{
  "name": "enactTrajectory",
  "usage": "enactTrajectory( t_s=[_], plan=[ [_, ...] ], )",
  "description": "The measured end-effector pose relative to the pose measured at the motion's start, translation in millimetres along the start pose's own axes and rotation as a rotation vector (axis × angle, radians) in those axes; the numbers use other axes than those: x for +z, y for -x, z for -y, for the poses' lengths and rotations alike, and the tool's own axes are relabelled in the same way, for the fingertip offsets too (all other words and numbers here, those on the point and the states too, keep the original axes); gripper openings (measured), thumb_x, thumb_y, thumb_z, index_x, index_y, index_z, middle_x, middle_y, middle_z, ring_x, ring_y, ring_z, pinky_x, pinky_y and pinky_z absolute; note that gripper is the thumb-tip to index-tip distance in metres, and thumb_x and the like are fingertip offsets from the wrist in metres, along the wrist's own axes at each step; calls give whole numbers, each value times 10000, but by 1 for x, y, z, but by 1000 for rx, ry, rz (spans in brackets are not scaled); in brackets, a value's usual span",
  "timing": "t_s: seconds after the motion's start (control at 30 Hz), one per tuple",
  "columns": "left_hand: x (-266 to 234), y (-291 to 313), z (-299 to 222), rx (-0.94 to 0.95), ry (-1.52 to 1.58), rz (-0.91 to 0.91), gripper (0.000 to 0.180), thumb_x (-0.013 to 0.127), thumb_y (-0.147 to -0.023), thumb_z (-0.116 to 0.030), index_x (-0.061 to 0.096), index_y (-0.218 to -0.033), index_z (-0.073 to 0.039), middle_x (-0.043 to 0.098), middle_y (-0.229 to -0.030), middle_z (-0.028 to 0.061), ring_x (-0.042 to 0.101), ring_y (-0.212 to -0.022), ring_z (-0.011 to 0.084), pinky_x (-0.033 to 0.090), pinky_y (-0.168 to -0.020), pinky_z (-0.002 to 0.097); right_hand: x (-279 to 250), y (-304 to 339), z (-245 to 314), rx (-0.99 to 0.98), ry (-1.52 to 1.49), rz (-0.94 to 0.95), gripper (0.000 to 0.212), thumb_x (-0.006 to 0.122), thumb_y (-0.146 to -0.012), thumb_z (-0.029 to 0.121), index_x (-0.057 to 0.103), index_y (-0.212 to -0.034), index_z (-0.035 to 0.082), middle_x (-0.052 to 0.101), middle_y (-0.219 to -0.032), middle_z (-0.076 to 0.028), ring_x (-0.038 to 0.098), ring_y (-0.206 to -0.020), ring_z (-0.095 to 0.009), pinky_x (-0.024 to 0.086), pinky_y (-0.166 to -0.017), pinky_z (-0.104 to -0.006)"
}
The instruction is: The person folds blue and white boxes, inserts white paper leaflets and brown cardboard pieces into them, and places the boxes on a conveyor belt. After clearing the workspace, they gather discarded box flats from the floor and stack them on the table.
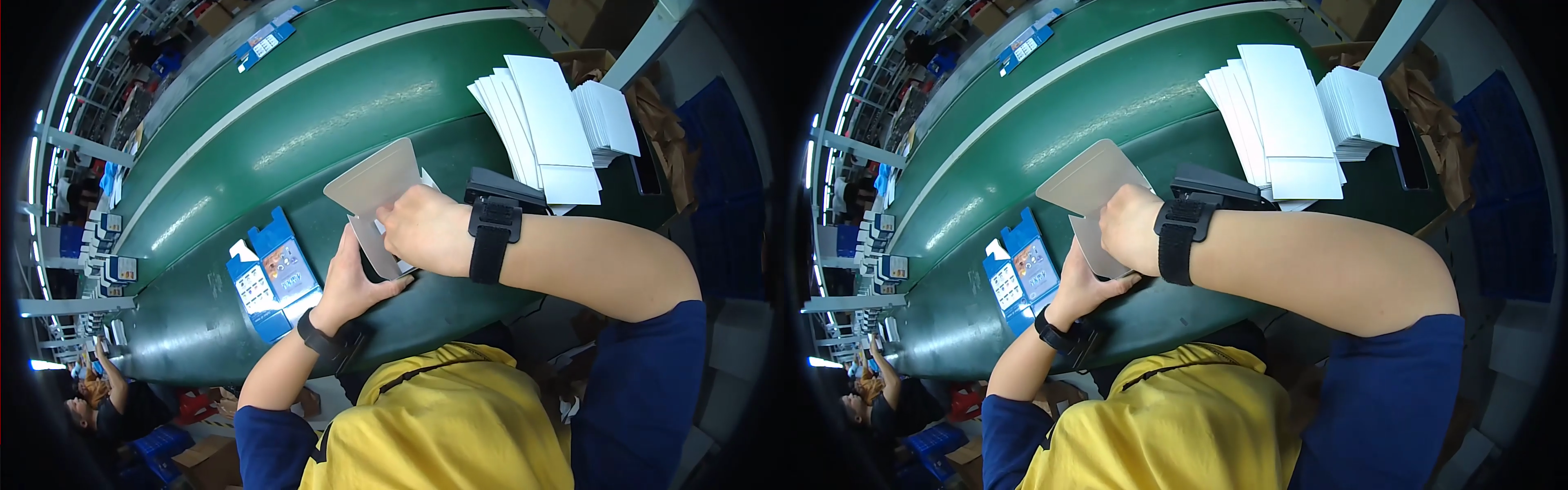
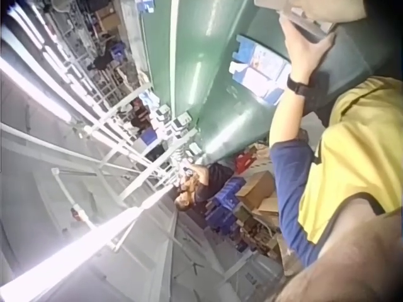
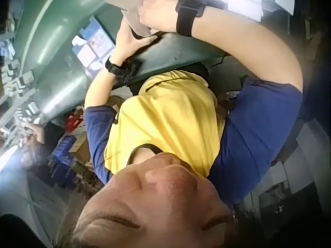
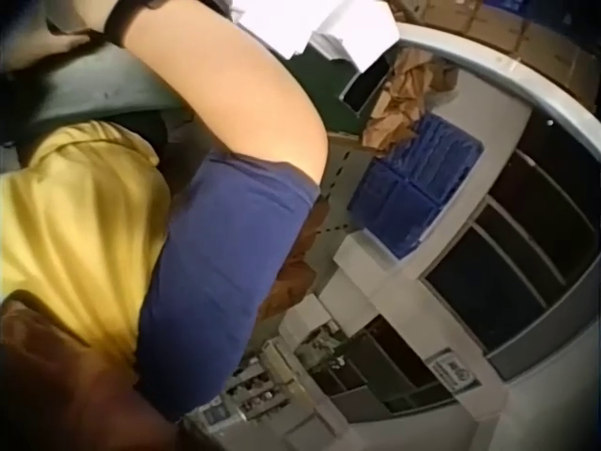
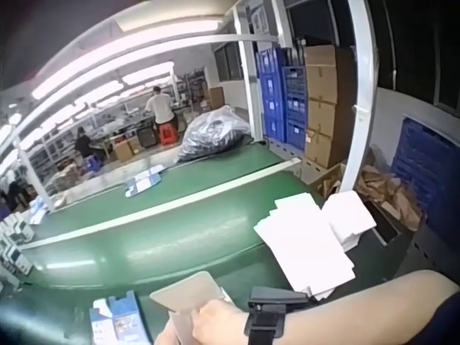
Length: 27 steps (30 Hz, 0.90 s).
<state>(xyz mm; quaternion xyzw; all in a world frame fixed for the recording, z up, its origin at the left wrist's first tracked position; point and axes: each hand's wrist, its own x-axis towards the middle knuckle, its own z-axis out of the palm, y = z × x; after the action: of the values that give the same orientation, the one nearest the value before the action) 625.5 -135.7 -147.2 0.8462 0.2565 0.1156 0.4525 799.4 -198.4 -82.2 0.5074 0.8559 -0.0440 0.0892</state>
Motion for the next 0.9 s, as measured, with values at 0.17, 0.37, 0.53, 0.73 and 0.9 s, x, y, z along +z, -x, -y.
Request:
enactTrajectory(
  t_s=[0.17,0.37,0.53,0.73,0.9],
  plan=[
    [-3,0,-5,-20,-6,22,862,830,-569,-240,347,-1252,-28,517,-1144,161,558,-1035,313,461,-858,367,3,2,-3,0,-10,-83,134,603,-732,116,694,-827,88,612,-803,-76,634,-804,-195,506,-655,-292],
    [-1,-1,-7,-13,0,31,873,830,-561,-243,345,-1253,-25,517,-1134,163,557,-1024,328,458,-856,372,-2,15,2,-85,-70,-15,109,600,-725,91,693,-778,73,634,-749,-89,640,-778,-224,514,-660,-305],
    [2,-1,-5,6,-21,16,883,828,-550,-246,345,-1254,-21,502,-1138,173,543,-1029,346,457,-855,383,-4,15,-9,-59,-258,-15,108,591,-730,86,687,-761,47,649,-745,-118,646,-772,-257,520,-681,-334],
    [3,-3,-3,34,-12,22,911,822,-551,-247,328,-1281,-17,483,-1162,182,522,-1059,353,450,-874,389,-21,-2,-14,-13,-318,241,100,614,-704,76,670,-753,8,654,-762,-155,652,-769,-297,523,-686,-371],
    [4,-3,-7,32,0,-15,936,816,-559,-249,307,-1307,-10,482,-1165,183,518,-1064,353,436,-903,390,-9,7,-15,142,-375,-4,89,628,-691,44,662,-757,-6,644,-754,-175,645,-765,-319,521,-693,-379]
  ],
)
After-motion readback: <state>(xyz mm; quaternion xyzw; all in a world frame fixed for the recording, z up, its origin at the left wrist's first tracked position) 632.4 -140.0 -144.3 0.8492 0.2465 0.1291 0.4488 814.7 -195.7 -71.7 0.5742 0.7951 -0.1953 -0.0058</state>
